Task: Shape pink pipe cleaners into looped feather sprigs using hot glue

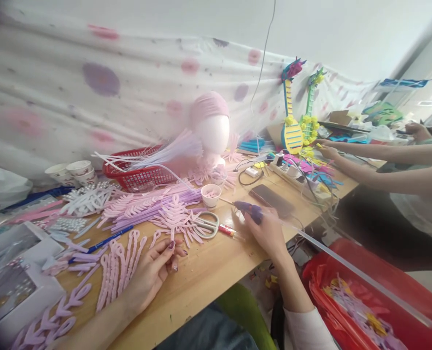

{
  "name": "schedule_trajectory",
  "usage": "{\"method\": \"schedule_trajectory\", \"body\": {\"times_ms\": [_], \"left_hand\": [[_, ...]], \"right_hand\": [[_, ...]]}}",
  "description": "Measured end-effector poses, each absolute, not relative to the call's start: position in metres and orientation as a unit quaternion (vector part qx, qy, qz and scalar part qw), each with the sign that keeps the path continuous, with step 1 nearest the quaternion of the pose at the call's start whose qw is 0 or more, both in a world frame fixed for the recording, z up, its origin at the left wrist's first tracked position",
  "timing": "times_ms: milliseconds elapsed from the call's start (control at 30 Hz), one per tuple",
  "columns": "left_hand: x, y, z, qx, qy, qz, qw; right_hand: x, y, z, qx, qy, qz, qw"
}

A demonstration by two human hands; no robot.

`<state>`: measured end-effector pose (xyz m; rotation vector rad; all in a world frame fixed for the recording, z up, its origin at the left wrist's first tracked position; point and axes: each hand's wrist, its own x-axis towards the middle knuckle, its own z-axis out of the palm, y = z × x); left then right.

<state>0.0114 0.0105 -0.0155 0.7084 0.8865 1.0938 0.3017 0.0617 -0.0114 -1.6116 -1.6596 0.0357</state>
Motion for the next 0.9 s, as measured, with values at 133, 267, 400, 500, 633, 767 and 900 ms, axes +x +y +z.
{"method": "schedule_trajectory", "body": {"times_ms": [133,267,400,500,633,767,900], "left_hand": [[0.011,0.01,-0.015,0.329,0.397,0.496,0.698],[0.011,0.01,-0.012,0.317,0.395,0.503,0.7],[0.012,0.011,-0.011,0.291,0.392,0.515,0.704],[0.011,0.012,-0.012,0.272,0.393,0.528,0.702],[0.011,0.013,-0.013,0.262,0.398,0.528,0.703],[0.012,0.013,-0.015,0.254,0.406,0.522,0.706],[0.012,0.013,-0.017,0.243,0.413,0.527,0.702]], "right_hand": [[0.299,0.041,-0.009,-0.644,-0.575,0.102,0.494],[0.282,0.012,-0.003,-0.597,-0.552,0.23,0.534],[0.253,-0.003,0.0,-0.531,-0.543,0.342,0.553],[0.234,-0.003,-0.004,-0.463,-0.5,0.431,0.592],[0.221,-0.006,-0.015,-0.455,-0.517,0.455,0.565],[0.216,-0.01,-0.021,-0.468,-0.574,0.412,0.531],[0.21,-0.007,-0.014,-0.5,-0.612,0.349,0.504]]}}
